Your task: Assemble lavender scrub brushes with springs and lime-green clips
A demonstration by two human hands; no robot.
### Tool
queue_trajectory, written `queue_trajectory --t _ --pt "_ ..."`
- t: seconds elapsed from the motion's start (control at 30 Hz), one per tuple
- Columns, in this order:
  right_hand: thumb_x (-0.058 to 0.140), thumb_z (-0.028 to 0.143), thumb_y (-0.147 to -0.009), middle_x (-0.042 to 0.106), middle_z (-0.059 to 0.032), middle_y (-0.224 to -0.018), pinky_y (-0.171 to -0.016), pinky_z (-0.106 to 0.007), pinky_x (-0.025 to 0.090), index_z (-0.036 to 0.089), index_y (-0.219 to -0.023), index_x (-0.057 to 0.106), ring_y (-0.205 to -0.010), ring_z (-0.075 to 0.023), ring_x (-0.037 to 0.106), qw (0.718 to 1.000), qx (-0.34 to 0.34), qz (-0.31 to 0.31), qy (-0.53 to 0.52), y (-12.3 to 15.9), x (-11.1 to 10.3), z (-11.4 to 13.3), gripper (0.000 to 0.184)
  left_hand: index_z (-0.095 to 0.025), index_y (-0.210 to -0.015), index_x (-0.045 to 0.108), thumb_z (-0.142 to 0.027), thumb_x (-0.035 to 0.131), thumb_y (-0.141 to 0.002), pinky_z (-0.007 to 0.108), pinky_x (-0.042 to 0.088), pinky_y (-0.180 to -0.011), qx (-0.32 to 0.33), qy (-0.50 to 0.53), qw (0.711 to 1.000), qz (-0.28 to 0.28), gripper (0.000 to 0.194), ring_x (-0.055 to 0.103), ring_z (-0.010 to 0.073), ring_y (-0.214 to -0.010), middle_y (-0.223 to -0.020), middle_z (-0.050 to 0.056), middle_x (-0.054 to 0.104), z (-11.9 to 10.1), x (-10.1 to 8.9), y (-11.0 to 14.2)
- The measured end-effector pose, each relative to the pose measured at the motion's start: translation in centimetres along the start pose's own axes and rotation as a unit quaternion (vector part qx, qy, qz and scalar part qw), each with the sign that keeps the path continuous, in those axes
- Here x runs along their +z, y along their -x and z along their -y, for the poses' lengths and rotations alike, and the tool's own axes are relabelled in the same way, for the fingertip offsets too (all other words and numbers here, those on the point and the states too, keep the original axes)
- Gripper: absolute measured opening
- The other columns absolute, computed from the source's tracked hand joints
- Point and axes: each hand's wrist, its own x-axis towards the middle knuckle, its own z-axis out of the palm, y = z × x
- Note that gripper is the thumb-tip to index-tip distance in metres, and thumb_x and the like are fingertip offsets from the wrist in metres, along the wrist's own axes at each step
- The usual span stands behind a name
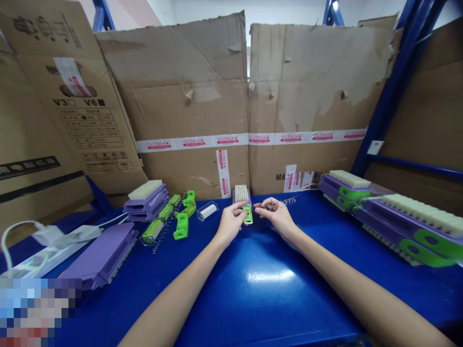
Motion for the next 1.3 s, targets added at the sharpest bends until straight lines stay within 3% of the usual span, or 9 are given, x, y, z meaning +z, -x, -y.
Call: queue_trajectory --t 0.17,0.33,0.43,0.57,0.7,0.9,1.1,1.3 --pt "0.079 0.035 -0.058 0.071 -0.0045 -0.084 -0.076 -0.033 0.048 0.021 -0.069 0.05 -0.082 -0.0194 0.064 0.998 -0.049 0.015 0.035 0.2 0.3 -0.1 0.033 -0.014 -0.122 0.053 -0.018 0.057 -0.074 0.016 0.04 -0.043 0.051 -0.022 0.998 -0.026 0.048 0.049 0.0061 -0.045 -0.06 -0.004 0.06 0.5 -0.1 -0.2" --pt "0.079 0.037 -0.057 0.07 -0.0038 -0.081 -0.072 -0.032 0.048 0.021 -0.069 0.051 -0.076 -0.0187 0.064 0.999 -0.037 0.024 0.032 0.4 0.7 -0.7 0.035 -0.016 -0.091 0.057 -0.019 0.054 -0.076 0.016 0.038 -0.038 0.075 -0.055 0.994 -0.052 0.016 0.049 0.0054 -0.037 -0.063 -0.004 0.059 0.7 0.4 -0.1" --pt "0.08 0.038 -0.055 0.068 -0.0028 -0.075 -0.07 -0.031 0.047 0.021 -0.069 0.051 -0.072 -0.0178 0.062 0.999 -0.036 0.009 0.024 0.3 0.7 -0.9 0.037 -0.014 -0.079 0.057 -0.017 0.056 -0.075 0.016 0.038 -0.037 0.046 -0.051 0.997 -0.042 0.005 0.053 0.0063 -0.04 -0.068 0.0 0.063 0.6 0.8 0.0" --pt "0.08 0.039 -0.056 0.066 -0.0023 -0.073 -0.068 -0.03 0.047 0.02 -0.068 0.051 -0.071 -0.0168 0.061 0.999 -0.045 -0.01 0.026 0.2 0.6 -1.0 0.037 -0.011 -0.084 0.062 -0.013 0.061 -0.073 0.017 0.039 -0.034 -0.004 -0.03 0.999 -0.041 0.011 0.058 0.0101 -0.045 -0.068 0.004 0.065 0.3 1.1 0.0" --pt "0.08 0.039 -0.056 0.063 -0.0006 -0.069 -0.066 -0.029 0.047 0.02 -0.067 0.051 -0.071 -0.0171 0.061 0.998 -0.053 -0.013 0.033 0.1 0.5 -1.0 0.036 -0.009 -0.083 0.066 -0.008 0.06 -0.073 0.02 0.05 -0.043 -0.02 -0.005 0.999 -0.035 0.012 0.063 0.0128 -0.058 -0.075 0.007 0.068 0.0 1.2 0.2" --pt "0.08 0.04 -0.055 0.064 -0.0006 -0.068 -0.066 -0.03 0.046 0.02 -0.066 0.052 -0.071 -0.0175 0.061 0.997 -0.047 -0.02 0.054 0.1 0.3 -0.6 0.036 -0.01 -0.08 0.071 -0.024 0.07 -0.071 0.018 0.049 -0.051 -0.041 0.05 0.998 0.009 0.017 0.064 0.0135 -0.066 -0.076 0.009 0.07 -0.4 1.1 0.7" --pt "0.08 0.039 -0.052 0.068 -0.0031 -0.076 -0.07 -0.031 0.048 0.02 -0.065 0.051 -0.078 -0.0197 0.064 1.0 -0.016 0.006 0.024 0.1 0.3 -0.3 0.037 -0.009 -0.077 0.07 -0.032 0.082 -0.056 0.021 0.049 -0.057 -0.079 0.102 0.992 0.011 0.033 0.063 0.0128 -0.064 -0.075 0.008 0.069 0.0 0.7 0.5" --pt "0.081 0.038 -0.049 0.07 -0.005 -0.081 -0.07 -0.032 0.049 0.021 -0.061 0.05 -0.081 -0.0209 0.064 1.0 0.001 0.009 0.004 0.4 0.4 0.9 0.038 -0.01 -0.081 0.069 -0.043 0.081 -0.055 0.022 0.046 -0.062 -0.078 0.139 0.987 0.034 0.044 0.062 0.0125 -0.068 -0.073 0.007 0.067 0.4 0.2 0.1"
